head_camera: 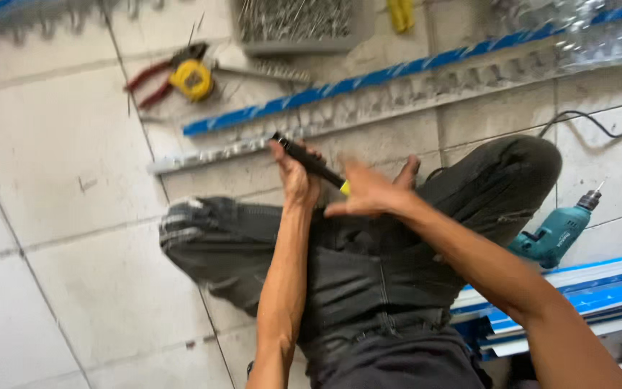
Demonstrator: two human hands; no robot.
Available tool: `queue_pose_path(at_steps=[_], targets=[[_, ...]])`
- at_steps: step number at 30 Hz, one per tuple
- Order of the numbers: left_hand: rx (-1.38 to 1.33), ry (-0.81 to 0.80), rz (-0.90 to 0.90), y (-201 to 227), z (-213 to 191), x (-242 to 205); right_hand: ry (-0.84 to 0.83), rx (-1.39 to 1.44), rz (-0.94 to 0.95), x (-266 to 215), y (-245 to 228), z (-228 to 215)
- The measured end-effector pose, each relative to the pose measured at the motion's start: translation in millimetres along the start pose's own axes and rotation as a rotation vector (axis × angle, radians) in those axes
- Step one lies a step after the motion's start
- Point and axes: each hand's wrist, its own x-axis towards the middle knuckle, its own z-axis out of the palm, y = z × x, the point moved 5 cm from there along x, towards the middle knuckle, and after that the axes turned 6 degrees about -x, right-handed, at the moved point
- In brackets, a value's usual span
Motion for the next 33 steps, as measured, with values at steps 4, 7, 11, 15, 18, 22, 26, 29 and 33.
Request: queue_pose_path(at_steps=[4, 7, 11, 15, 18, 22, 26, 29, 33], targets=[[0.026, -0.009, -0.050, -5.2, -6.6, 2.3, 0.168, 0.054, 0.006, 119.2, 102.1, 121.6], [0.056, 0.041, 0.006, 4.2, 3.8, 1.1, 0.321, -0.021, -0.001, 134.9, 106.2, 121.3], [0.007, -0.022, -0.068, 10.0, 7.2, -4.3, 0.189, -0.182, -0.021, 141.1, 118.3, 133.6], [-0.050, -0.017, -0.097, 2.6, -1.3, -3.7, 0.031, -0.090, -0.146, 34.0, 30.6, 16.1], [-0.154, 0.052, -0.065, -3.3, -7.9, 9.2, 0.288, -0.005, -0.334, 27.7, 35.8, 27.5], [-0.170, 0.076, -0.064, -13.4, -11.3, 19.3, 0.153, 0.108, -0.015, 99.7, 91.7, 94.5], [-0.133, -0.043, -0.176, 6.3, 11.1, -1.2, 0.270, 0.051, -0.034, 143.4, 128.1, 132.1], [-0.191, -0.101, -0.265, 6.8, 13.3, 2.0, 0.284, 0.070, -0.027, 130.3, 114.5, 116.9], [-0.216, -0.131, -0.327, -38.6, -30.8, 61.4, 0.454, 0.129, 0.028, 140.8, 122.5, 125.2]])
